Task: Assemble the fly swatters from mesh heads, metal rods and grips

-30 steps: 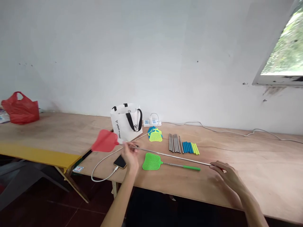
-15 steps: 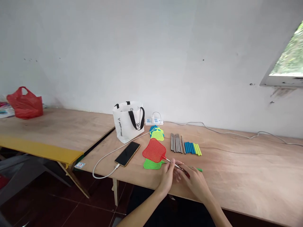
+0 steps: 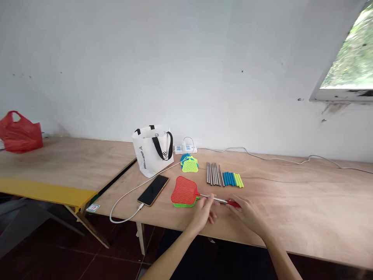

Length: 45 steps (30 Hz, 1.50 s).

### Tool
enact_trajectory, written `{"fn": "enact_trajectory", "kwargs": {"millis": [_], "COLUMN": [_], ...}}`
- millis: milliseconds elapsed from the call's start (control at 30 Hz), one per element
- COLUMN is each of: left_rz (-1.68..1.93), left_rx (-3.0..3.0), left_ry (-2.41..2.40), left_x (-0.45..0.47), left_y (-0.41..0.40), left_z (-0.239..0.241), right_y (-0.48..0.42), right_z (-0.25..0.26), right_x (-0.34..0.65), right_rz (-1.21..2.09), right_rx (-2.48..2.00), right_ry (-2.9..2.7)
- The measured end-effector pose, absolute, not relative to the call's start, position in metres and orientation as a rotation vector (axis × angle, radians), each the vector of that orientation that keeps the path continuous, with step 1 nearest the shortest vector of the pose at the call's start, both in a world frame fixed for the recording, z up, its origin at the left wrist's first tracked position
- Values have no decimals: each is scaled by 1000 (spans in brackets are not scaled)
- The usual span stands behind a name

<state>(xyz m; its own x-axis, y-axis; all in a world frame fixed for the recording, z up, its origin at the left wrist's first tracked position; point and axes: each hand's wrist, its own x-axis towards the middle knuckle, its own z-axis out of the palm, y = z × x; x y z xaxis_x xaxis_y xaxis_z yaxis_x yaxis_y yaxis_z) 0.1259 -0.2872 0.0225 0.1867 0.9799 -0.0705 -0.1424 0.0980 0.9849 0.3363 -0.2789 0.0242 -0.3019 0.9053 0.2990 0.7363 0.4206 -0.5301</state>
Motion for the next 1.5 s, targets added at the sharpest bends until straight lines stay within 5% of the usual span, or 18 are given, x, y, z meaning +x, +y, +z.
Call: {"fn": "enact_trajectory", "kwargs": {"millis": [167, 433, 700, 933, 1500], "left_rz": [576, 842, 672, 751, 878], "left_rx": [1483, 2040, 2410, 2453, 2502], "left_ry": [913, 1295, 1575, 1696, 1844], "left_x": [111, 101, 87, 88, 91], "left_y": [-293, -291, -283, -276, -271], "left_z": [34, 35, 29, 13, 8], "right_y": [-275, -275, -269, -270, -268], "right_z": [15, 10, -3, -21, -27], "right_x": [337, 329, 328, 323, 326], "right_rz": [313, 34, 35, -211, -240], "right_rx": [-1393, -1391, -1383, -1500, -1534], "right_ry": [-2230, -2255, -2258, -2229, -2194]}}
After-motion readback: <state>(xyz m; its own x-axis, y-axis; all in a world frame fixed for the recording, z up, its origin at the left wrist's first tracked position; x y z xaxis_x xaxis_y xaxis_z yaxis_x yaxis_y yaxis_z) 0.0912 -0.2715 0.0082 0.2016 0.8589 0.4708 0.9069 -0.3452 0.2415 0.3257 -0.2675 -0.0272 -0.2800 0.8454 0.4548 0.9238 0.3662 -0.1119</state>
